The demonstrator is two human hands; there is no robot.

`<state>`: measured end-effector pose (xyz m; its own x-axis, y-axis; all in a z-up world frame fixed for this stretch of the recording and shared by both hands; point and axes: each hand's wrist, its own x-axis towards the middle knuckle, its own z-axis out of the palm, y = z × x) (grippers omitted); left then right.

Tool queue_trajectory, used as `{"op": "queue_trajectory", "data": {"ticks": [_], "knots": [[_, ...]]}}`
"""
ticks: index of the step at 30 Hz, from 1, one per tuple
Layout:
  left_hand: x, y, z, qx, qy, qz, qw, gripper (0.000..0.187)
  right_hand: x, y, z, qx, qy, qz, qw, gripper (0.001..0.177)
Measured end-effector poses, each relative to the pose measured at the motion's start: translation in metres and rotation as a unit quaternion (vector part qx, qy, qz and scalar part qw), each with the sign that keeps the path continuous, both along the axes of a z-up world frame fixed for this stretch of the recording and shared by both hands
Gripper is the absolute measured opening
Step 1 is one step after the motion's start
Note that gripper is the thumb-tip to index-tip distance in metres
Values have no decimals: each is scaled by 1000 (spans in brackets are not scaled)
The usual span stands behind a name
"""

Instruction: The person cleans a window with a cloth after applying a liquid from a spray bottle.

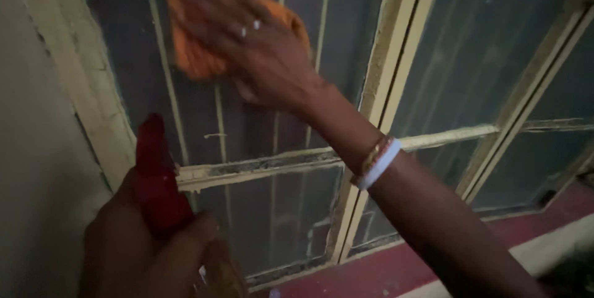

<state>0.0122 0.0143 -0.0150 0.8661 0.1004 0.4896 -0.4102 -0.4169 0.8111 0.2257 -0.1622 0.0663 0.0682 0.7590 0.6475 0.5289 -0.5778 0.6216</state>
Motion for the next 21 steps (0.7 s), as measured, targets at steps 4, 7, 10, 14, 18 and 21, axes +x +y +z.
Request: {"op": "queue_trajectory", "data": {"ticks": [4, 7, 10, 14, 18, 21], "knots": [[1, -4, 7, -40, 159, 84, 983, 116, -8, 30, -1, 28, 29, -9, 999, 92], [-4, -7, 12, -43, 195, 98, 975, 103, -17, 47, -34, -29, 110, 6, 993, 92], [-4, -12, 17, 38, 212, 131, 968, 81, -23, 47, -72, -127, 109, 6, 986, 80], [-16, -16, 21, 8, 204, 127, 971, 53, -34, 29, -97, -188, 59, 33, 980, 68], [-15, -17, 16, -11, 137, 111, 984, 47, -30, -5, -80, -148, 284, -127, 939, 73], [-14, -15, 3, -79, 125, 88, 985, 55, -12, -28, -50, -39, 186, -39, 981, 77]]}}
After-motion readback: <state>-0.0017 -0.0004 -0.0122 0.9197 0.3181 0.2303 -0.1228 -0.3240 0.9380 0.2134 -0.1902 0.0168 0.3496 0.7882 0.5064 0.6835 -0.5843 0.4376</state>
